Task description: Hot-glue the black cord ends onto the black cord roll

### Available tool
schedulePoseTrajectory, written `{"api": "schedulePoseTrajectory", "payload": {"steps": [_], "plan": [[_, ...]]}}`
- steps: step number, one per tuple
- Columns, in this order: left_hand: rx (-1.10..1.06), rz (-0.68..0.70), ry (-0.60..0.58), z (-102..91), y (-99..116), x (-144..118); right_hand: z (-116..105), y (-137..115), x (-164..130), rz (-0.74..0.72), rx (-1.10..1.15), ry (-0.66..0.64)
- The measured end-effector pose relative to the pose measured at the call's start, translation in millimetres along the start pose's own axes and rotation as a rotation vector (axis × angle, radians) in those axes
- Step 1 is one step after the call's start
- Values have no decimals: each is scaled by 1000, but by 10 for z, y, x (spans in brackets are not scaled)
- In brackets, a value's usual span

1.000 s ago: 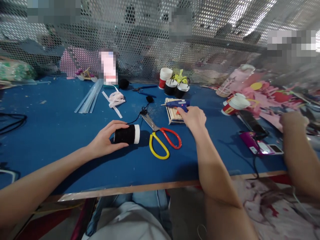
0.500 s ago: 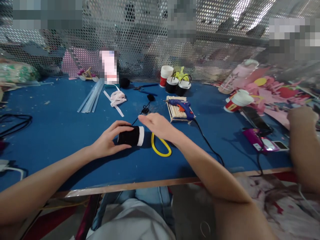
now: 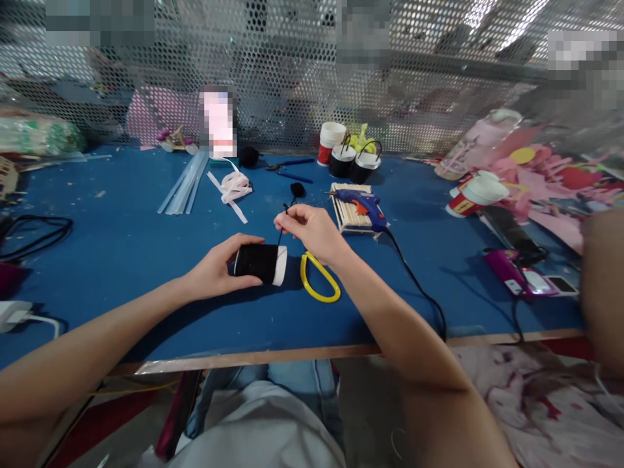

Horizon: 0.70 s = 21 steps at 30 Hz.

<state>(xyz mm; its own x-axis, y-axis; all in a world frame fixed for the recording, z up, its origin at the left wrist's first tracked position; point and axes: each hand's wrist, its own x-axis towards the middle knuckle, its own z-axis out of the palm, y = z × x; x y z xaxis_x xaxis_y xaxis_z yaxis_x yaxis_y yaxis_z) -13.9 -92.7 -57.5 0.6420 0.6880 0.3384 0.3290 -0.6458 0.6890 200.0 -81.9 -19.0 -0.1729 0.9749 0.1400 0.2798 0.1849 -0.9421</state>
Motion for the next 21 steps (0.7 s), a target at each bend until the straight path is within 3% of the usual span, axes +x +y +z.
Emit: {"api": "schedulePoseTrajectory", "payload": {"steps": [5, 9, 21], "plan": [[-89, -172, -49, -3, 30, -1, -44, -4, -1, -29, -67, 111], [-117, -217, -91, -6, 48, -6, -54, 51, 18, -23, -69, 117], [-46, -2, -95, -1, 73, -14, 3, 108, 4, -69, -215, 40]]}}
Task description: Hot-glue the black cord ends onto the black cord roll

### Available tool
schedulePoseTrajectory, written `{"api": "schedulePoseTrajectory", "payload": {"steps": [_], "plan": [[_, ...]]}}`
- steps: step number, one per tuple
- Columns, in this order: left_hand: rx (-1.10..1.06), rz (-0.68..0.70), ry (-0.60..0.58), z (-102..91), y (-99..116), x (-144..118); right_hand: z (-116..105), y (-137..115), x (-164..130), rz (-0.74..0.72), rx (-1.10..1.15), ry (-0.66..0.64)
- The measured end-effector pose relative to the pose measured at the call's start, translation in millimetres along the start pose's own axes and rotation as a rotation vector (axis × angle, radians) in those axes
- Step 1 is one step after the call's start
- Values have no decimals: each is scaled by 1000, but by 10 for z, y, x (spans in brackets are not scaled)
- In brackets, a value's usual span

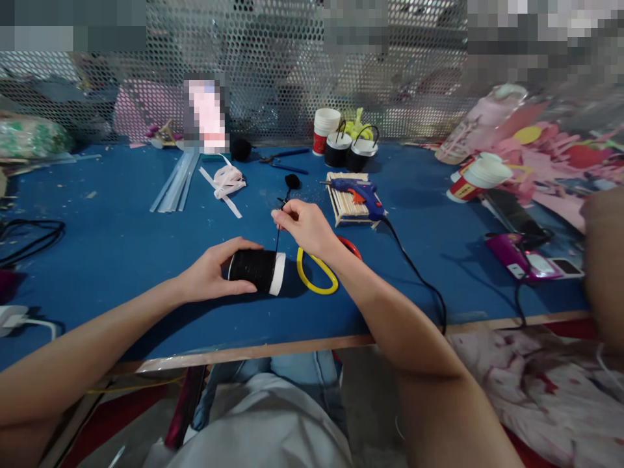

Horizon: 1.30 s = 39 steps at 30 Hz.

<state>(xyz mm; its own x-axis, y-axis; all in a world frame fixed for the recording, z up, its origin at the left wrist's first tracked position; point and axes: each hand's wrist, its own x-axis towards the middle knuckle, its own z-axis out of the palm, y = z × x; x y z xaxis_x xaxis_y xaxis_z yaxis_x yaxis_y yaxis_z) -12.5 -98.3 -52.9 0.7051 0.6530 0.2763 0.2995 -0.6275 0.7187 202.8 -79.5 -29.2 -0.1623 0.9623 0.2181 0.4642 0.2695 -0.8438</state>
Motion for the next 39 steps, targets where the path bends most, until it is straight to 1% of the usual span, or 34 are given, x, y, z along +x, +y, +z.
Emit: {"api": "schedulePoseTrajectory", "payload": {"steps": [10, 15, 18, 24, 29, 34, 39], "plan": [[57, 171, 67, 1, 6, 10, 36, 27, -17, -10, -57, -78], [71, 230, 88, 17, 1, 6, 42, 9, -37, 8, -75, -145], [87, 260, 113, 20, -8, -4, 46, -1, -42, 14, -94, -156], [140, 293, 136, 24, -9, -3, 42, -42, -52, 24, -109, -176], [186, 313, 155, 28, 2, -6, 37, -29, -52, 26, -109, -183], [207, 307, 142, 28, 2, -5, 39, -6, -51, 32, -100, -188], [183, 293, 156, 33, 7, -3, 35, -15, -46, 32, -115, -194]]}}
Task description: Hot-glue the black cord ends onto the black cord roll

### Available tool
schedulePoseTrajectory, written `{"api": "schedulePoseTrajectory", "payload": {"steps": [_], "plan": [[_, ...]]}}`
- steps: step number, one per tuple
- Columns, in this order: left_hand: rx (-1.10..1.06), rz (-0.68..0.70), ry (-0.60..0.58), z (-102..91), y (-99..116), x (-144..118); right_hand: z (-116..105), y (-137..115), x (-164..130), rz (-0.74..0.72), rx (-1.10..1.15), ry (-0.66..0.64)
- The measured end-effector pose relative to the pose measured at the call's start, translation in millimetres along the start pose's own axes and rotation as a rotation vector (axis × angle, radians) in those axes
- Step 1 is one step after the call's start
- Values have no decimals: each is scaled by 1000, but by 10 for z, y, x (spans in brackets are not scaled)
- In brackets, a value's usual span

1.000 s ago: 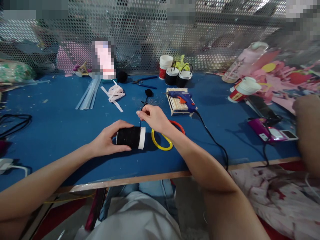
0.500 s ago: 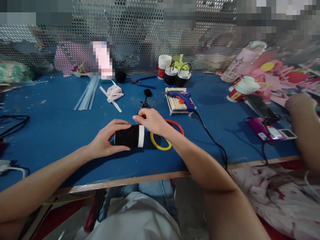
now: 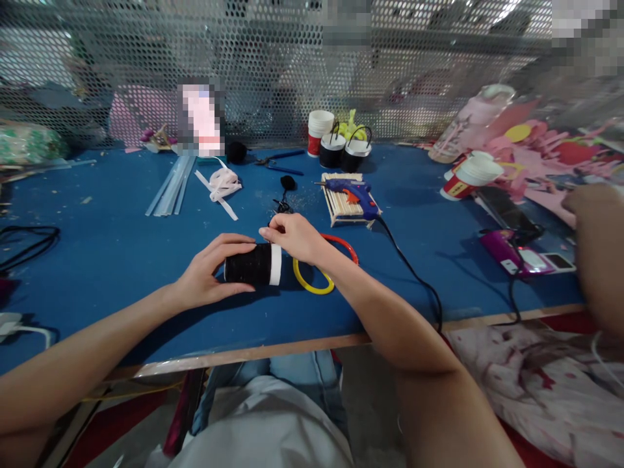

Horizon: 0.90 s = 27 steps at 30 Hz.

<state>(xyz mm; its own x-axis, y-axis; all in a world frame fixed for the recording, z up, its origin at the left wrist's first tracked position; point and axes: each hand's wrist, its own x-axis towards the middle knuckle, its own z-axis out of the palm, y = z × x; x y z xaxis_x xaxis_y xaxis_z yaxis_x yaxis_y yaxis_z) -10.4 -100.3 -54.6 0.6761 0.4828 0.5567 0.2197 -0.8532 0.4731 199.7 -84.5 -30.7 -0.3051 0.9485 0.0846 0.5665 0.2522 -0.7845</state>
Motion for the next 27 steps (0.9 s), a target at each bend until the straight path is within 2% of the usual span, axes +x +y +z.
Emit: {"api": "schedulePoseTrajectory", "payload": {"steps": [8, 12, 16, 19, 22, 25, 27], "plan": [[-44, -19, 10, 5, -3, -14, 20, -2, -5, -2, 15, 9], [-86, -65, 17, 14, -27, -9, -14, 7, 3, 1, 34, 93], [-154, -162, 109, 41, -98, -12, -120, -55, -32, 89, 91, 184], [-162, -197, 173, 58, -148, -22, -139, -112, -72, 128, 219, 19], [-156, -177, 181, 72, -165, -33, -82, -117, -85, 135, 360, -125], [-256, -245, 184, 84, -160, -38, -24, -94, -80, 144, 445, -116], [-381, -325, 173, 82, -155, -35, -3, -97, -79, 116, 421, -112]]}}
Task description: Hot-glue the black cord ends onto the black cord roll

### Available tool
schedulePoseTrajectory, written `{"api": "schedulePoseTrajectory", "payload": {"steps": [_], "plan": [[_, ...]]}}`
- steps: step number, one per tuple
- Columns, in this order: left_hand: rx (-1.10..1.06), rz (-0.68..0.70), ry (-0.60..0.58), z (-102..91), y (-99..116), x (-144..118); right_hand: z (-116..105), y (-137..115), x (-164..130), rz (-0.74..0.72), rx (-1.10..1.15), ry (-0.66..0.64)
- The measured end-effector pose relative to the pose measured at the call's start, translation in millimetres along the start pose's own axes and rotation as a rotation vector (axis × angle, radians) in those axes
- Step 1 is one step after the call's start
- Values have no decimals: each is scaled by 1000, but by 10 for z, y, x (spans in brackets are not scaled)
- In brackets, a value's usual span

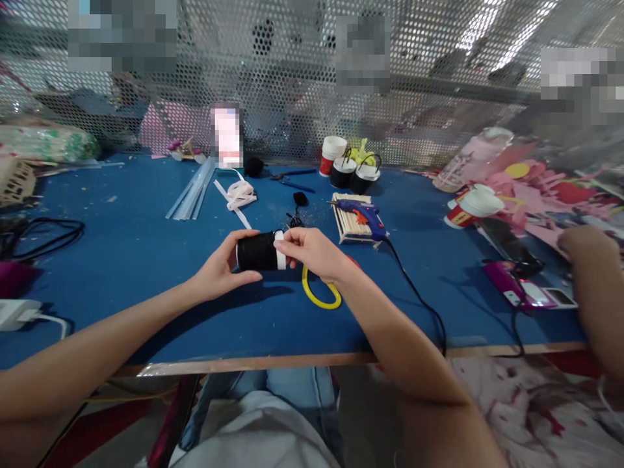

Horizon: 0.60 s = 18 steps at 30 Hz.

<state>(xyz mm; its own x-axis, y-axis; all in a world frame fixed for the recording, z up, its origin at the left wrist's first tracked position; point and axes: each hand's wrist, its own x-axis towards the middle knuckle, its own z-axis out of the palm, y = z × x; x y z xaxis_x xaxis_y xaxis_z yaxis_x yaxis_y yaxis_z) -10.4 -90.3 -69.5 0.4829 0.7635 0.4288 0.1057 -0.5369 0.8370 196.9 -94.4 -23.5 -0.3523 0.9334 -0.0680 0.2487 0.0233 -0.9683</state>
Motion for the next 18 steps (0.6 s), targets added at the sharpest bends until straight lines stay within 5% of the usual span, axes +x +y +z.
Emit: {"api": "schedulePoseTrajectory", "payload": {"steps": [7, 15, 18], "plan": [[-78, -211, -37, -35, 40, 54, 44, -92, -19, -41, -153, -26], [-58, -223, -76, -34, 114, 122, -232, -73, 6, -117, -327, 316], [-22, -201, -106, -43, 107, 155, -243, -72, 20, -86, -316, 303]]}}
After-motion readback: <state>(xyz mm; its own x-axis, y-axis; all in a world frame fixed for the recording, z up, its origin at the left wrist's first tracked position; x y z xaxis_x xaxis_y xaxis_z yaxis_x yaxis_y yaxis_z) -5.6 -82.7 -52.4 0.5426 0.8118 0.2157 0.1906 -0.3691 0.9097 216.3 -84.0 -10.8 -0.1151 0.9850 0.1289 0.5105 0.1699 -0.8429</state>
